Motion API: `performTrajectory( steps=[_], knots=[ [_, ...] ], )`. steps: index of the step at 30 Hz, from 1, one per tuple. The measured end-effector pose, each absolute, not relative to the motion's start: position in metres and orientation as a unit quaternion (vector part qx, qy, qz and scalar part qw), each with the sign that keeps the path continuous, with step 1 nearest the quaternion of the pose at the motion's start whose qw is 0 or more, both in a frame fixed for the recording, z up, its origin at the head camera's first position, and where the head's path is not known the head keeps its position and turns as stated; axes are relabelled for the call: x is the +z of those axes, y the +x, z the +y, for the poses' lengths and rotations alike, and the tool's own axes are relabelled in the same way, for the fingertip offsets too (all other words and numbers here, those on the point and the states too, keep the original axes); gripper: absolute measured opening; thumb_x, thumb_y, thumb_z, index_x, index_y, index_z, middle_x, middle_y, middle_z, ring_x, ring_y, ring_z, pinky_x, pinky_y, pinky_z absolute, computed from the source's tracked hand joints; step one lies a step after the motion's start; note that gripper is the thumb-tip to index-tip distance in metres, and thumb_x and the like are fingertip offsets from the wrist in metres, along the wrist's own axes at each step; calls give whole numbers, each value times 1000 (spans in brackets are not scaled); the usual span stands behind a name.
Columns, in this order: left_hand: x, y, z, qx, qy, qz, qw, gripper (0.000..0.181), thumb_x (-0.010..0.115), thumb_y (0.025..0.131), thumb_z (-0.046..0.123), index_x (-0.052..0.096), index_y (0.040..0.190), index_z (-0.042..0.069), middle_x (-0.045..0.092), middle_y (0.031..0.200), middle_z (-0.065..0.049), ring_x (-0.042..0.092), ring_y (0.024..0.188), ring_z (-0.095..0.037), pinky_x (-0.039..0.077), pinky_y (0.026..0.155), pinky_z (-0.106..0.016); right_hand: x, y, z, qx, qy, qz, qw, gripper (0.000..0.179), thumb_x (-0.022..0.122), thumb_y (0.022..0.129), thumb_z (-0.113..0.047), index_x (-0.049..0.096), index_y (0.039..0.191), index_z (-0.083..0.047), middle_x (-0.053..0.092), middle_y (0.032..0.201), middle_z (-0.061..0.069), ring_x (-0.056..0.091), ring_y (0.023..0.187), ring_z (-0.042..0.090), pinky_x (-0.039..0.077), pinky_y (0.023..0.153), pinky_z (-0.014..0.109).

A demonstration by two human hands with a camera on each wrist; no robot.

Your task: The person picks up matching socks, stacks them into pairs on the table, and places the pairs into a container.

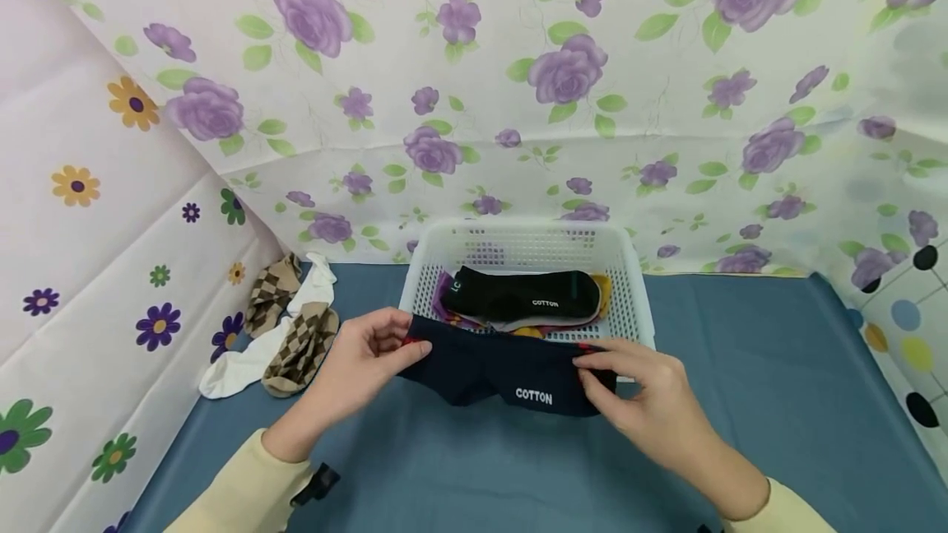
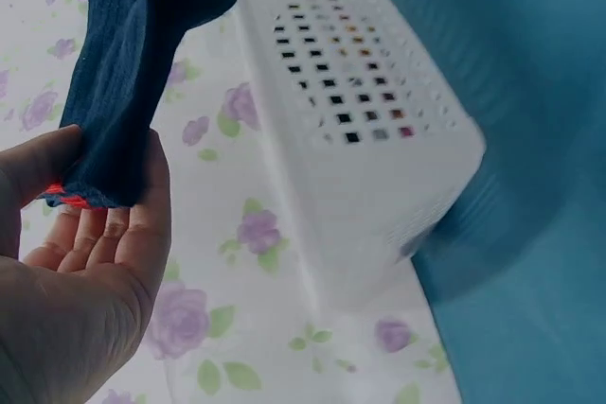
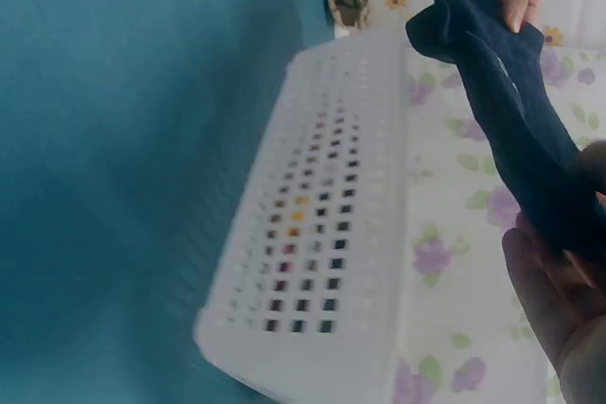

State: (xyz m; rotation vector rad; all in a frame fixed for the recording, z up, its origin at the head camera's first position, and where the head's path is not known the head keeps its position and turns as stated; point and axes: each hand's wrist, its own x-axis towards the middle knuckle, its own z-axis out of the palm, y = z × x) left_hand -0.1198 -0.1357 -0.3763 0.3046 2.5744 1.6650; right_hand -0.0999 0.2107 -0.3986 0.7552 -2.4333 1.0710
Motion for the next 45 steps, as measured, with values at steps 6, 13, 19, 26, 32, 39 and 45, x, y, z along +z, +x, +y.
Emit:
performTrajectory(
  steps=[6, 13, 19, 26, 32, 39, 45],
  knots=[
    [-359, -142, -141, 510, 142, 848, 30, 31, 71, 83, 34, 64, 111, 21, 65, 104, 2, 65, 87, -11, 54, 74, -29, -375, -121, 214, 318, 251, -892, 202, 37, 84, 67, -13, 72, 99, -26, 67, 112, -4, 65, 88, 3, 49, 61, 9],
    [-344, -177, -139, 467, 160, 868, 48, 40, 70, 85, 23, 59, 123, 15, 60, 117, -3, 65, 93, -14, 55, 75, -29, -364, -156, 217, 318, 222, -905, 176, 35, 82, 71, -15, 71, 102, -26, 67, 111, -4, 66, 83, 3, 51, 60, 12],
    [-345, -211, -136, 443, 136, 885, 56, 41, 67, 87, 18, 56, 127, 13, 59, 118, -5, 63, 99, -19, 54, 79, -33, -368, -186, 211, 328, 190, -918, 120, 29, 77, 77, -20, 70, 104, -26, 65, 114, -1, 66, 78, 6, 54, 63, 19],
    [-354, -244, -126, 399, 85, 908, 96, 47, 67, 87, 16, 52, 131, 8, 59, 117, -9, 58, 105, -22, 53, 82, -35, -368, -219, 205, 286, 181, -941, 22, 30, 75, 79, -13, 69, 108, -18, 65, 117, 9, 65, 74, 17, 43, 45, 27],
    [-358, -259, -116, 341, 80, 928, 124, 51, 68, 86, 14, 49, 133, 4, 58, 121, -12, 57, 109, -23, 52, 87, -36, -367, -238, 197, 244, 168, -954, -54, 29, 74, 79, -10, 69, 108, -12, 61, 121, 16, 46, 47, 15, 36, 43, 28],
    [-363, -270, -103, 267, 68, 950, 143, 35, 64, 88, 16, 55, 121, 5, 56, 122, -10, 62, 96, -24, 53, 79, -36, -368, -254, 191, 207, 169, -961, -69, 29, 76, 76, -7, 71, 104, -8, 63, 117, 17, 63, 81, 20, 46, 55, 25],
    [-366, -277, -88, 192, 58, 968, 148, 2, 53, 89, 10, 54, 88, 10, 51, 80, -6, 45, 62, -20, 39, 55, -31, -376, -266, 186, 151, 191, -968, -65, 28, 76, 71, -2, 72, 99, -3, 66, 110, 16, 62, 100, 29, 53, 66, 34]
  ],
)
